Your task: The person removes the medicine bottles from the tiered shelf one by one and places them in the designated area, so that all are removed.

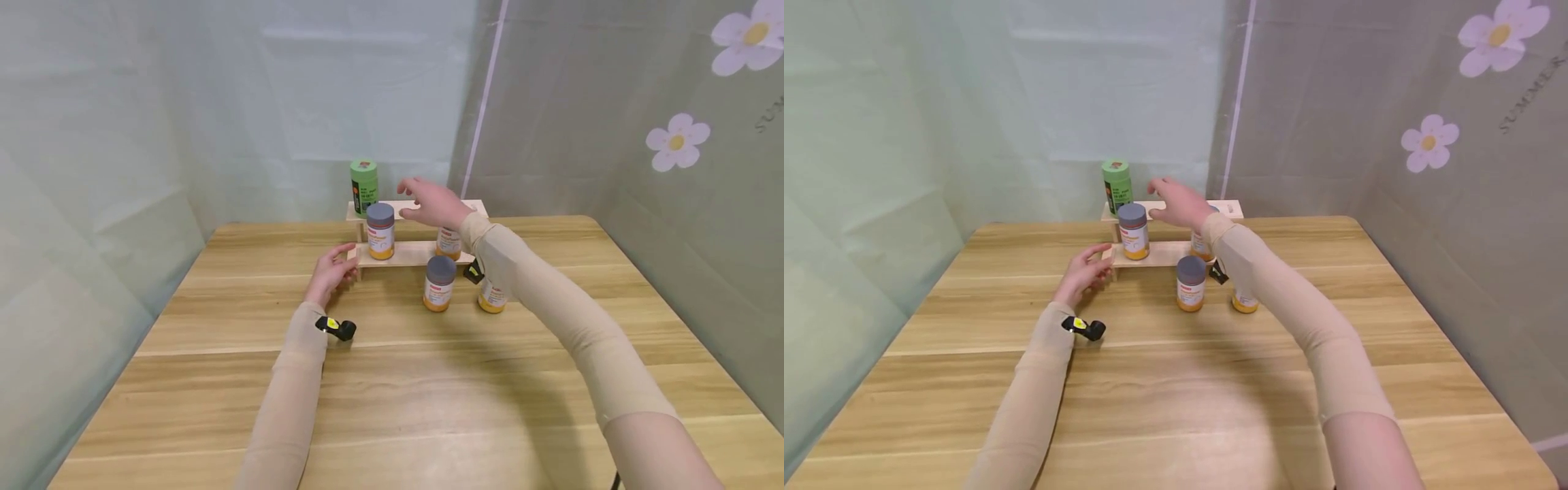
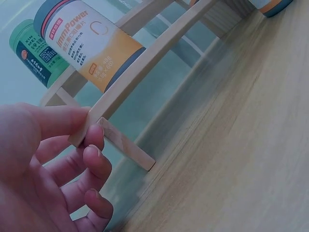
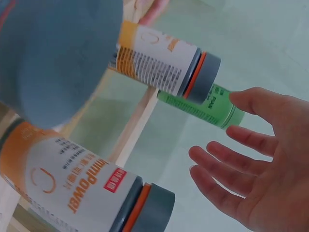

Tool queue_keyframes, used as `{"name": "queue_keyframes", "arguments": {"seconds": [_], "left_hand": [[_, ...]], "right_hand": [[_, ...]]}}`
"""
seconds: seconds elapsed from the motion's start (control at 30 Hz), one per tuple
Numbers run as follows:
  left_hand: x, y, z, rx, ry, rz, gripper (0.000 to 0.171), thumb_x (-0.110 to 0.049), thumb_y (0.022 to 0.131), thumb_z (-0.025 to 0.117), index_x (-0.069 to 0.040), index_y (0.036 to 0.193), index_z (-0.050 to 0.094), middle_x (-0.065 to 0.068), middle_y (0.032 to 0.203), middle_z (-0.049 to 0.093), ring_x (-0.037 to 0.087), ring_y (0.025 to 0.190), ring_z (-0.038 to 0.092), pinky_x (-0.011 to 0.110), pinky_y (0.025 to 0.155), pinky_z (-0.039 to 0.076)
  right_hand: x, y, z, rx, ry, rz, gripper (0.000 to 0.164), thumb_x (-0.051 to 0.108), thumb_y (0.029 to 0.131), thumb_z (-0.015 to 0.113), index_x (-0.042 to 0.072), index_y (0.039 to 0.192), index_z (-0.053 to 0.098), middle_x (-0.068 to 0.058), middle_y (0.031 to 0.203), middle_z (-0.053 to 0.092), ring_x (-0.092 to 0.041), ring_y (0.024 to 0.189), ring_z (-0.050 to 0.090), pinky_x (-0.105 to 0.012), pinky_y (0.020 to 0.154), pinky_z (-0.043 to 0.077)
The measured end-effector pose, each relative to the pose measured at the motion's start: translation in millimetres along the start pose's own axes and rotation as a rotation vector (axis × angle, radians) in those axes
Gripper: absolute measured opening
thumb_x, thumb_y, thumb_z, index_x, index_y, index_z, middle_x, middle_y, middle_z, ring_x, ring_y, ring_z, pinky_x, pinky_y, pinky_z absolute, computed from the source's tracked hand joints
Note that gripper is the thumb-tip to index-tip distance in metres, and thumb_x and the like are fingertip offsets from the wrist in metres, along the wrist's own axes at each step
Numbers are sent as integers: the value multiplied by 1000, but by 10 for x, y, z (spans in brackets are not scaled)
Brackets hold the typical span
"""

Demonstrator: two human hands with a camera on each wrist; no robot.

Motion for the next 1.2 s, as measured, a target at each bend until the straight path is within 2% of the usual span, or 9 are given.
{"name": "queue_keyframes", "arguments": {"seconds": [0.17, 0.47, 0.77, 1.0, 1.2], "left_hand": [[10, 7, 2, 8, 0, -11, 49, -17, 95, 62, -15, 142, 49, -5, 69, 60, 5, 57, 51, 17, 53, 42], [5, -8, -3, 24, -8, -10, 49, -17, 94, 63, -16, 141, 49, -5, 71, 60, 5, 58, 52, 17, 53, 43], [-6, -25, -13, 26, -12, -6, 48, -17, 94, 63, -17, 140, 50, -5, 72, 61, 6, 58, 52, 17, 54, 43], [22, -52, -10, 39, -12, -21, 49, -17, 94, 63, -18, 141, 49, -3, 74, 62, 7, 60, 52, 18, 55, 44], [22, -67, -22, 44, -16, -17, 49, -18, 94, 63, -18, 141, 49, -4, 73, 62, 6, 61, 53, 18, 56, 44]], "right_hand": [[-50, 127, -45, -11, 13, 29, 44, 24, 94, 61, 7, 132, 48, -15, 131, 54, -29, 112, 58, -43, 94, 48], [-67, 287, -87, -37, 93, 8, 44, 19, 94, 61, 5, 133, 47, -18, 129, 55, -31, 109, 60, -41, 95, 48], [77, 403, -104, -45, 153, -1, 54, 22, 93, 62, 11, 141, 39, -16, 137, 50, -32, 120, 55, -43, 99, 47], [142, 479, -82, -31, 112, -1, 56, 23, 92, 63, 12, 141, 38, -15, 140, 47, -29, 127, 49, -43, 105, 43], [207, 527, -84, -45, 126, -27, 58, 21, 92, 64, 13, 143, 37, -16, 147, 39, -30, 135, 43, -44, 111, 38]]}}
Point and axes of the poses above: each hand's wrist, its own y-axis towards the middle knuckle, its own z-axis out of the palm, x = y × z, the point moved 2 cm from there along y, towards the middle knuckle
